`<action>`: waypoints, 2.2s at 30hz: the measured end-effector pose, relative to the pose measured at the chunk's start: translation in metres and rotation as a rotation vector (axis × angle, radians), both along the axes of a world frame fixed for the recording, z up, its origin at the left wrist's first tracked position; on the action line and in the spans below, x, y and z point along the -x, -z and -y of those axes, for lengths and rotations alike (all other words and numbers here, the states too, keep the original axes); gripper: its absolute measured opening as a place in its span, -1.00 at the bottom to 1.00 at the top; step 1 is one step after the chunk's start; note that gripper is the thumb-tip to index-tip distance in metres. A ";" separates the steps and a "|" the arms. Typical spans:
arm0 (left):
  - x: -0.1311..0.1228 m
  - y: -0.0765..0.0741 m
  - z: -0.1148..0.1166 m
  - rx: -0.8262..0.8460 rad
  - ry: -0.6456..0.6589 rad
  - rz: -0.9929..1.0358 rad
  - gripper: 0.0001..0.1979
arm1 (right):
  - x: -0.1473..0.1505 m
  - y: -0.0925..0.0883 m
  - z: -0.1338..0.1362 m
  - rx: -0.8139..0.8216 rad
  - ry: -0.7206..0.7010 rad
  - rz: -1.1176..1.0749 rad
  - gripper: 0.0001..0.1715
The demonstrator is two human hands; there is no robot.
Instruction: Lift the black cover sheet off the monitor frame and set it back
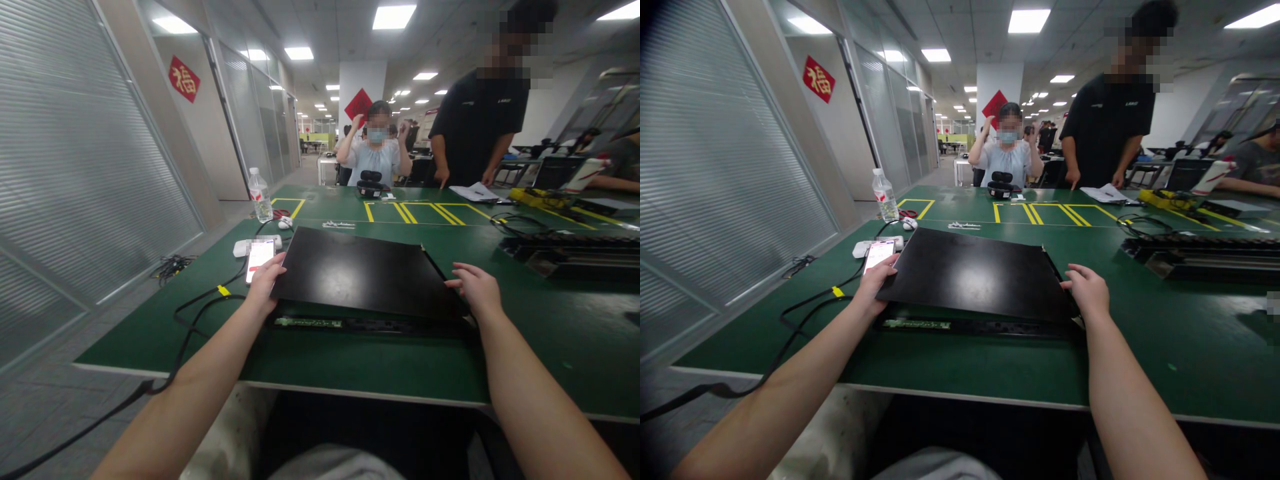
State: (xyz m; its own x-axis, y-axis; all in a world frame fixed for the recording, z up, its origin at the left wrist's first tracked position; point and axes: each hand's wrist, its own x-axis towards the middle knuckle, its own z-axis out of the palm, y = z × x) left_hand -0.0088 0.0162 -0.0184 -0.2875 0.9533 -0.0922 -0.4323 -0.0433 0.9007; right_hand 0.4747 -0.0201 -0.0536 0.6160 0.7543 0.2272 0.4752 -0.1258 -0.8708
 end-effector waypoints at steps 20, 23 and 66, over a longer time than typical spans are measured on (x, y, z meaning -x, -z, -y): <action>-0.003 -0.006 0.005 0.040 0.034 -0.032 -0.51 | 0.015 -0.020 0.010 0.164 0.091 0.026 -0.44; -0.004 -0.007 0.007 0.036 0.027 -0.030 -0.53 | 0.019 -0.024 0.012 0.177 0.096 0.045 -0.47; -0.005 -0.006 0.007 0.086 0.103 -0.064 -0.35 | 0.014 -0.020 0.008 0.282 0.089 0.411 -0.71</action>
State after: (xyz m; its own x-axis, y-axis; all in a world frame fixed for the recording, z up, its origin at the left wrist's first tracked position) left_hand -0.0043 0.0091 -0.0122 -0.1960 0.9675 -0.1597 -0.3722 0.0773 0.9249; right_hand 0.4606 -0.0281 -0.0334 0.5830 0.7700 0.2594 0.7484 -0.3845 -0.5405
